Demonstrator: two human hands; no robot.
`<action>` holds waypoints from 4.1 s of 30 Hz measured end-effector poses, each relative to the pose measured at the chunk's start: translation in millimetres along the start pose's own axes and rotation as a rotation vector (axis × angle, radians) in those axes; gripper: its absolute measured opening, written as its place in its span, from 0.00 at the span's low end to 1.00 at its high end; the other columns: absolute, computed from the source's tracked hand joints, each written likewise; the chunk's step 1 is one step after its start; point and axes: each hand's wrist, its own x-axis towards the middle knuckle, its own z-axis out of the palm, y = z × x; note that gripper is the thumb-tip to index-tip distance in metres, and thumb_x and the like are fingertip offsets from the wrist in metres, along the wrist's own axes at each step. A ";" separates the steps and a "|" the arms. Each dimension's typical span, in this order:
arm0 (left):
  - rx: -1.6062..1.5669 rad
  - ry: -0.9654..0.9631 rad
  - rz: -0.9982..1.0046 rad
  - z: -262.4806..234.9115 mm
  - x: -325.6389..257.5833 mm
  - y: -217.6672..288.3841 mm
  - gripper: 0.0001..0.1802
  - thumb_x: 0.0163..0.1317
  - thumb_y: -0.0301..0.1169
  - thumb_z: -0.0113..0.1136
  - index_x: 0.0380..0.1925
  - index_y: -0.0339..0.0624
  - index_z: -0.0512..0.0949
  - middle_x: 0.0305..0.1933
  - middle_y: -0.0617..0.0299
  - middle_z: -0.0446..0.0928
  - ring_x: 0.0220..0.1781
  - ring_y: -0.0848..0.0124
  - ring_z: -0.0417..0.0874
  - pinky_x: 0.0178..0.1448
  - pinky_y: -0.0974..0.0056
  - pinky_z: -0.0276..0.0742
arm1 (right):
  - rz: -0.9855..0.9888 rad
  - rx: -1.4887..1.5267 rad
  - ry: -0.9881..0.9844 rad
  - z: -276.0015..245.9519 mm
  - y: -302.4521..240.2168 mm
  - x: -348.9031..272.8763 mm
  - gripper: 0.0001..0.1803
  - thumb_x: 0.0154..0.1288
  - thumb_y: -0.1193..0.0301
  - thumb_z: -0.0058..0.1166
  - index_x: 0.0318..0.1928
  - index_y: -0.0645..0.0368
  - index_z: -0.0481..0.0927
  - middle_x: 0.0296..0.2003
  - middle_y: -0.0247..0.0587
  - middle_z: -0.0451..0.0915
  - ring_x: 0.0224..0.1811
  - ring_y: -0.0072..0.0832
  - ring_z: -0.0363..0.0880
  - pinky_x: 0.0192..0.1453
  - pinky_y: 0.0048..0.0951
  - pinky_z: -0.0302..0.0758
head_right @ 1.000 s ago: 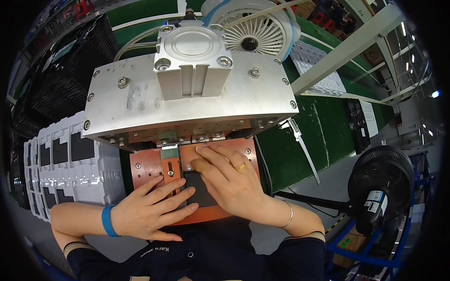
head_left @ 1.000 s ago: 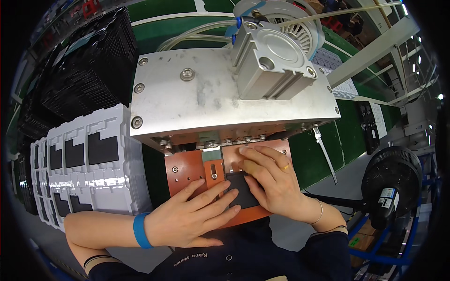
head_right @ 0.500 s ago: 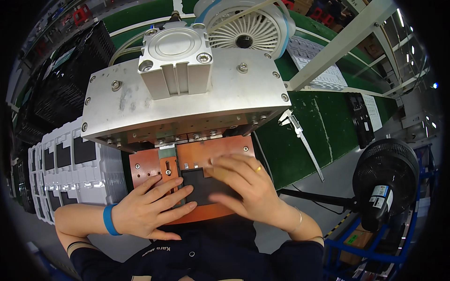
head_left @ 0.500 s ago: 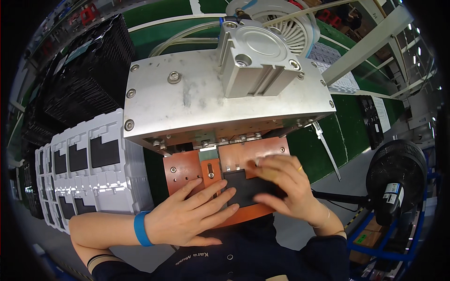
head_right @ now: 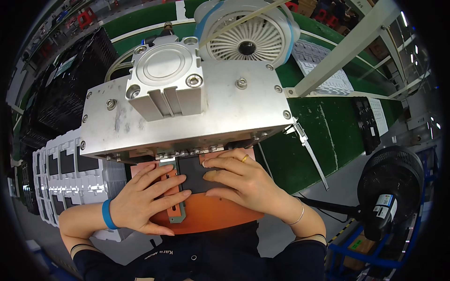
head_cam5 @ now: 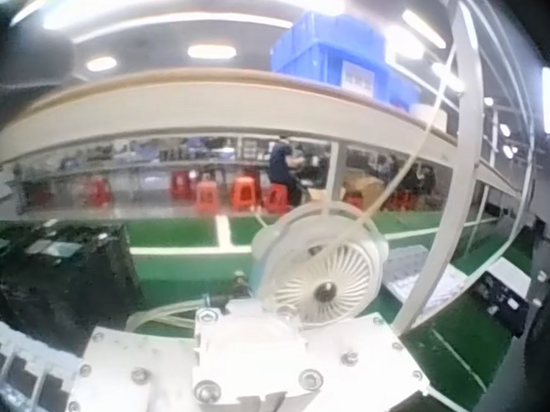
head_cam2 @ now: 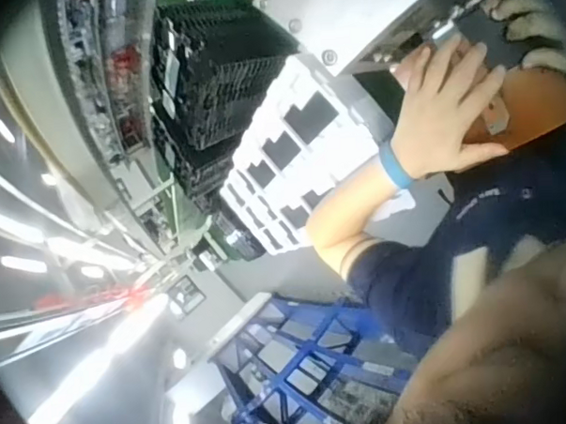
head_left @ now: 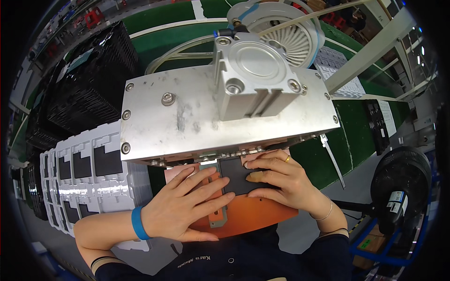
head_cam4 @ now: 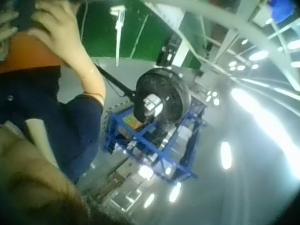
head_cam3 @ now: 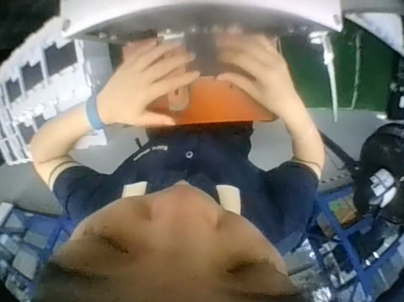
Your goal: The person picks up black rectangular components from a white foam tray and places them into a metal jig on a workbench. They press down on the components to secure them, then remove them and return them to the tray. This process is repeated for multiple components throughout the video.
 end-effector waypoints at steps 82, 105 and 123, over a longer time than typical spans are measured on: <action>-0.882 1.107 0.356 -40.3 -87.5 144.4 0.09 0.72 0.32 0.56 0.34 0.49 0.65 0.40 0.54 0.87 0.42 0.62 0.82 0.54 0.60 0.74 | 0.306 0.349 -0.062 -18.1 -86.1 18.2 0.14 0.50 0.82 0.71 0.34 0.64 0.77 0.34 0.41 0.81 0.38 0.32 0.85 0.45 0.29 0.79; -0.955 0.898 0.396 -30.1 -173.9 176.8 0.12 0.69 0.33 0.64 0.40 0.52 0.67 0.48 0.53 0.85 0.49 0.60 0.80 0.57 0.56 0.74 | -0.043 0.062 -0.463 149.3 -175.3 132.4 0.15 0.60 0.71 0.65 0.45 0.60 0.76 0.42 0.50 0.83 0.49 0.49 0.81 0.47 0.45 0.80; -1.142 0.791 0.511 -31.2 -204.6 163.8 0.10 0.69 0.26 0.58 0.43 0.47 0.66 0.45 0.49 0.84 0.48 0.59 0.82 0.57 0.52 0.78 | -0.442 0.138 -0.148 289.9 -220.6 221.5 0.16 0.59 0.65 0.68 0.42 0.59 0.80 0.40 0.44 0.84 0.49 0.45 0.77 0.53 0.44 0.73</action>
